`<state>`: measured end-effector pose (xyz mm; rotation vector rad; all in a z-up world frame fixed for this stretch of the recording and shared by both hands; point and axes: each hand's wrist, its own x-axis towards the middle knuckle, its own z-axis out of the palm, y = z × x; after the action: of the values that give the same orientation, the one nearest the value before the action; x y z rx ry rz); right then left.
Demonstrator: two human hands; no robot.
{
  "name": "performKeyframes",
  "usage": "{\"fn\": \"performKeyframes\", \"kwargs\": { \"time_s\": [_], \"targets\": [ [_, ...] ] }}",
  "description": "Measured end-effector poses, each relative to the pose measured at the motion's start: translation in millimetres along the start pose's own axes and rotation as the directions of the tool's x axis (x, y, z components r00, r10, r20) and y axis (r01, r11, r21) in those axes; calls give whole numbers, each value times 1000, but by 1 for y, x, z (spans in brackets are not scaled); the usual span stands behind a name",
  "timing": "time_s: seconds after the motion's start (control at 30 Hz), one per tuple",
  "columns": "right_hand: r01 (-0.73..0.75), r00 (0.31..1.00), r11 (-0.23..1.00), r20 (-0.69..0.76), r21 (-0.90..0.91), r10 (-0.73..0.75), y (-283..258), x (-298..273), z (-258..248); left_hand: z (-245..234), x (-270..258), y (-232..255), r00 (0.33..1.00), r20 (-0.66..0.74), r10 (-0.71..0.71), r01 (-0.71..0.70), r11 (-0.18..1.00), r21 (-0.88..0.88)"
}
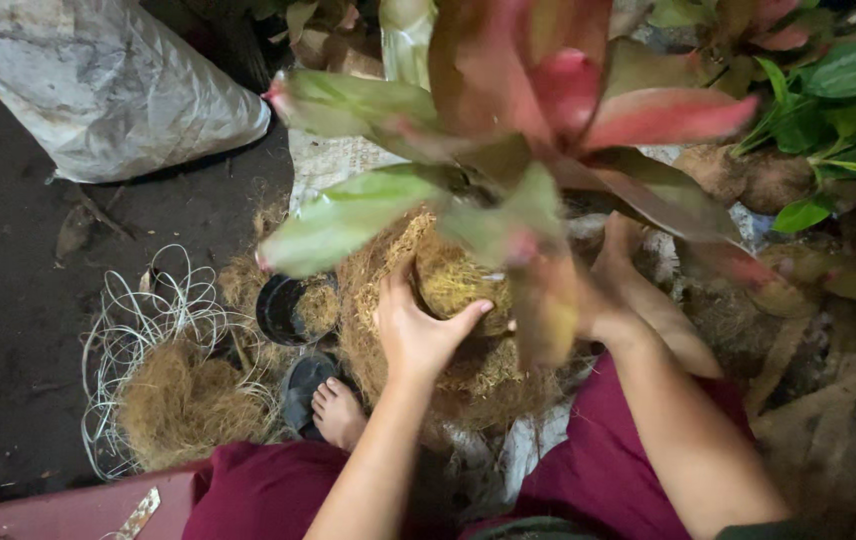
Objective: The person prepares a coconut husk base by hand, places a bromeliad plant on top, and secures it using white string. The person then uses red-handled shears to trim the plant's leaves.
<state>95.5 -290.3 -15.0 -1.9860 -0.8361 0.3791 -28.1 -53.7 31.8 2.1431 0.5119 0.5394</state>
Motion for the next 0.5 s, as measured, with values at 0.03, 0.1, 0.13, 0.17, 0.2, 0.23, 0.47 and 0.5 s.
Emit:
{"fn": "performKeyframes", "kwargs": {
  "time_s": [0.03,0.1,0.13,0.17,0.2,0.23,0.47,0.5],
  "targets": [
    [-16,1000,998,5,62,16,3,-1,0,2,-3,4,1000,-24,-5,6,1000,4],
    [-42,999,984,6,173,42,9,1,-1,5,-7,9,997,-71,-14,15,1000,13],
    [-60,998,971,11,230,59,12,2,1,5,-9,8,997,-69,-19,20,1000,13],
    [-63,998,957,2,282,65,13,3,1,6,-9,8,998,-67,-21,22,1000,9],
    [-96,995,951,49,295,85,14,4,1,7,-9,8,998,-65,-24,24,1000,5],
    [-124,991,946,90,299,101,15,5,3,7,-8,7,998,-40,-50,51,999,4],
    [-188,979,872,156,453,130,3,9,8,2,-5,2,992,46,-114,112,992,56],
    [-178,984,848,83,500,158,-2,6,2,2,-5,2,994,43,-104,102,993,55]
  ]
}}
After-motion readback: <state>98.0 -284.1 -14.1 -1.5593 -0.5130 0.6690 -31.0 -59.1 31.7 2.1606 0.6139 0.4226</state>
